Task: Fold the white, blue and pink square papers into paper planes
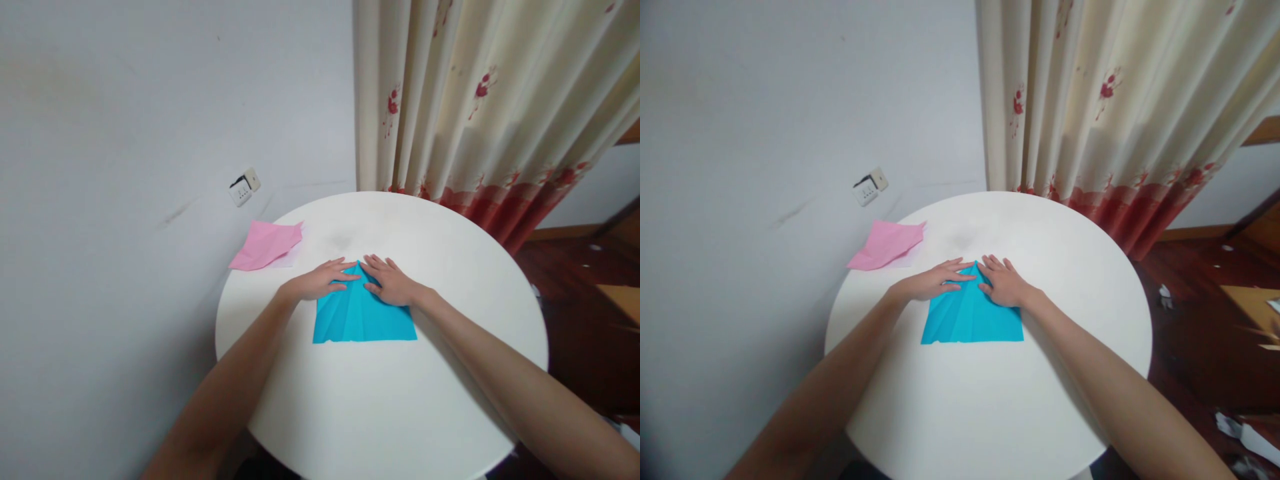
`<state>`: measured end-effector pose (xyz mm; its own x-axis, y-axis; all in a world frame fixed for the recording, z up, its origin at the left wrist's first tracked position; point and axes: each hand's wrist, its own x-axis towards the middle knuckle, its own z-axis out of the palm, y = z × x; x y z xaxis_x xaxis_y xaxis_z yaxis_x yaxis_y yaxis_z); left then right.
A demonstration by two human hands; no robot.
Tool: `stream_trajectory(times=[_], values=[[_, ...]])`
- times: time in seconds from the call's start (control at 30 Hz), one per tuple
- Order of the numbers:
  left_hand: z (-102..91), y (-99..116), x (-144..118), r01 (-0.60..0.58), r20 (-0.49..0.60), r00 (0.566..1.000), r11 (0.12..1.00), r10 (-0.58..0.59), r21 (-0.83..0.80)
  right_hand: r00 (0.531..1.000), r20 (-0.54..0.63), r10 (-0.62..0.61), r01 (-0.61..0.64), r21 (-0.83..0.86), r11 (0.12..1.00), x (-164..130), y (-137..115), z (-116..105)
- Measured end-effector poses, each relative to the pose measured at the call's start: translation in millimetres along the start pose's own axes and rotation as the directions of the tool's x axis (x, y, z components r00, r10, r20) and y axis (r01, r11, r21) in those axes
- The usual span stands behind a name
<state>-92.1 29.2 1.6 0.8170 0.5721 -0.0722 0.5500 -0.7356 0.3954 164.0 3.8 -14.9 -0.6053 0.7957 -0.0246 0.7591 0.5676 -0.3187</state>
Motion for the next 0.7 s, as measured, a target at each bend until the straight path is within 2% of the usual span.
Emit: stream_trajectory(times=[0.4,0.57,0.7], values=[[-3.6,3.0,-2.7,-0.018,-0.021,1.000,0.999,0.017,-0.051,1.000,-0.022,-0.020,0.020,-0.022,1.000,-0.5,2.7,1.7],[-3.7,6.1,-2.8,0.016,0.029,0.999,0.999,-0.015,-0.035,0.990,-0.134,-0.043,0.022,-0.149,0.989,-4.6,-15.8,-5.3],[-3.4,5.3,-3.2,0.008,0.030,1.000,0.999,-0.007,-0.047,0.982,-0.164,-0.088,0.049,-0.229,0.972,-6.1,-32.8,-6.9]])
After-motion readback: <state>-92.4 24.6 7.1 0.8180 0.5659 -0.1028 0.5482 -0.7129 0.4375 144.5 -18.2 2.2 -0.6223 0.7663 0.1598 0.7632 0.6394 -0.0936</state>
